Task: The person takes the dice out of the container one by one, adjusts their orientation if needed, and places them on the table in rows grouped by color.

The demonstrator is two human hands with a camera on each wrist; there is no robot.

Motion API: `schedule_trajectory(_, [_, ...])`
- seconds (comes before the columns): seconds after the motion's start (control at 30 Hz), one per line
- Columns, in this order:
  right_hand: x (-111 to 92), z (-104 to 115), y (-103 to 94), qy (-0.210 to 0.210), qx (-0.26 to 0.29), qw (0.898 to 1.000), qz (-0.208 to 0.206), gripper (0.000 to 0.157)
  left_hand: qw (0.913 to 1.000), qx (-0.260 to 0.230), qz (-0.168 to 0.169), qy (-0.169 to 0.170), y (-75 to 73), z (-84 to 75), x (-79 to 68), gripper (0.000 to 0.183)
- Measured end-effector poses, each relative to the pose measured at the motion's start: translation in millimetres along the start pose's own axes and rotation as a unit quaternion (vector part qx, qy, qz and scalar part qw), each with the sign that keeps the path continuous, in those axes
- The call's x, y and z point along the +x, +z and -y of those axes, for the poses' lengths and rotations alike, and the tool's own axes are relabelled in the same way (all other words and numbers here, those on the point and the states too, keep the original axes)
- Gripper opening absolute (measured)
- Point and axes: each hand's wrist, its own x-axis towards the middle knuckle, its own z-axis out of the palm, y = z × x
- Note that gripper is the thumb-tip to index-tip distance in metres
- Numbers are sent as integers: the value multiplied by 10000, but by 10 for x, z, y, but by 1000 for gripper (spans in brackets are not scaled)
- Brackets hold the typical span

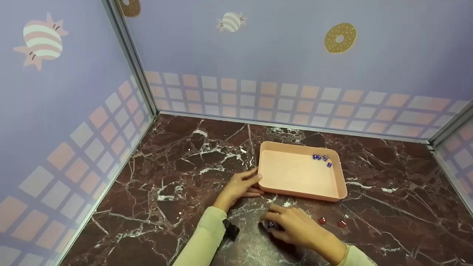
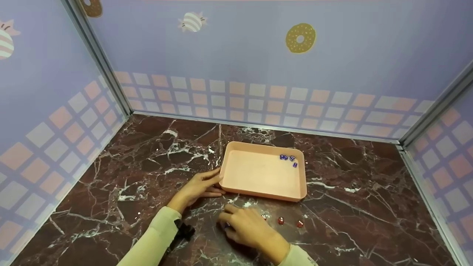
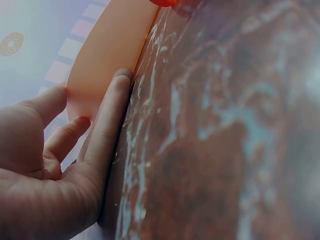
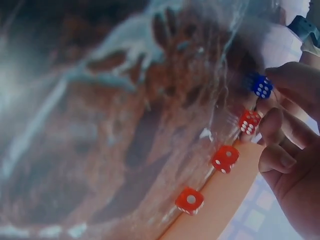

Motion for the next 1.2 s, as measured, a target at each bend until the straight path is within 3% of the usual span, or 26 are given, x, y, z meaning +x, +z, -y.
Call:
schedule_trajectory(0.1, [19,-28,-95,-50,40,9984,-567,25,10000,-4,8,1,4,-2,-7,60])
schedule_trajectory(0.2, [36,-141,-241,316,-104,9912,-1279,18,10000,-32,-2,-33,11,6,-13,59])
schedule_trajectory(0.3, [35,-419,-443,1255,-355,9727,-1920,12,10000,-53,-10,-16,15,3,6,60])
schedule_trajectory(0.4, [-18,-799,-632,2291,-559,9457,-2239,12,10000,-88,2,11,17,5,16,61])
schedule_trajectory(0.47, [-70,-1033,-734,2791,-703,9312,-2237,15,9999,-98,21,16,16,11,16,61])
schedule_trajectory(0.57, [-157,-1289,-829,3212,-873,9204,-2050,21,9999,-101,30,-25,10,19,5,61])
schedule_trajectory(0.7, [-214,-1498,-888,3362,-959,9181,-1865,24,9999,-104,5,-12,9,-3,12,61])
schedule_trajectory(0.93, [-158,-1766,-750,3226,-1130,9274,-1519,28,9999,-148,19,16,4,2,10,60])
schedule_trajectory(1.2, [-136,-1898,-601,3538,-1569,9148,-1152,18,9999,-158,58,-22,-8,12,20,59])
